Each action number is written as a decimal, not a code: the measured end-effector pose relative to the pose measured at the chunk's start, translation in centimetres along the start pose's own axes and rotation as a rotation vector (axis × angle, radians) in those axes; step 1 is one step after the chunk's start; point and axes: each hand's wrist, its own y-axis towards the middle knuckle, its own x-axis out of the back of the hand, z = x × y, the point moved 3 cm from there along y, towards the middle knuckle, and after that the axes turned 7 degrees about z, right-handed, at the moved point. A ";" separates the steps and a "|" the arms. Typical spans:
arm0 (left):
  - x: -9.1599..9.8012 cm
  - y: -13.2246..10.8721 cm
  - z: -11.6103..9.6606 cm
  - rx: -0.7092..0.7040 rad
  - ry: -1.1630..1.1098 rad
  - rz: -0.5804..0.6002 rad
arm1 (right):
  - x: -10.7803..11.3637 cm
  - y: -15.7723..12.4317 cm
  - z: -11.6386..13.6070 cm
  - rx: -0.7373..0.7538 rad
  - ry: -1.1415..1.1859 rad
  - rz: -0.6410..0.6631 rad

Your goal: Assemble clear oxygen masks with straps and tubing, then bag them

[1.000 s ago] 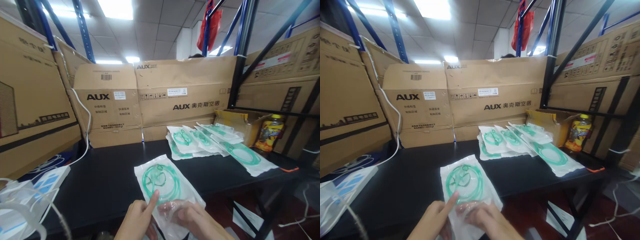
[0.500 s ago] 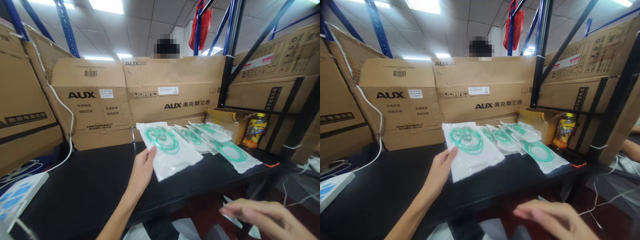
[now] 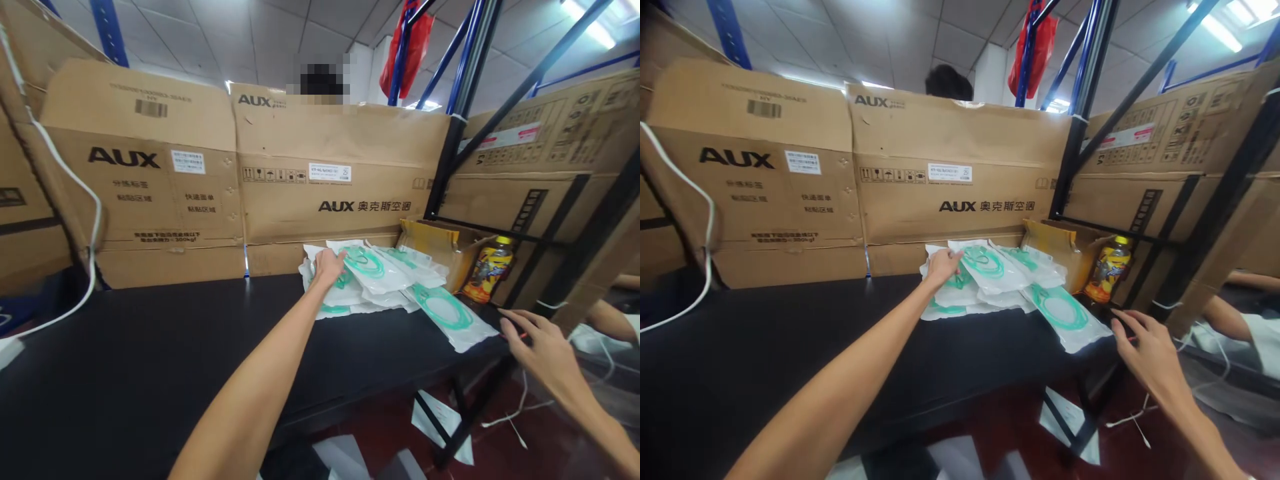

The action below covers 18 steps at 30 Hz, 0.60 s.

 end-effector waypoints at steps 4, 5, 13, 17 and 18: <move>2.1 -3.3 -0.8 -0.120 0.091 -0.051 | -3.9 2.3 -2.9 0.074 -0.107 0.167; 2.7 -4.7 -1.0 -0.155 0.107 -0.057 | -4.6 2.5 -3.7 0.072 -0.125 0.197; 6.9 -19.1 -2.4 -0.326 0.046 -0.049 | -6.6 2.1 -7.3 0.071 -0.206 0.309; 8.8 -25.2 -2.1 -0.241 -0.120 -0.111 | -6.8 2.0 -7.9 0.071 -0.192 0.341; 9.2 -26.5 -1.3 -0.170 -0.181 -0.135 | -6.8 2.0 -8.0 0.061 -0.186 0.343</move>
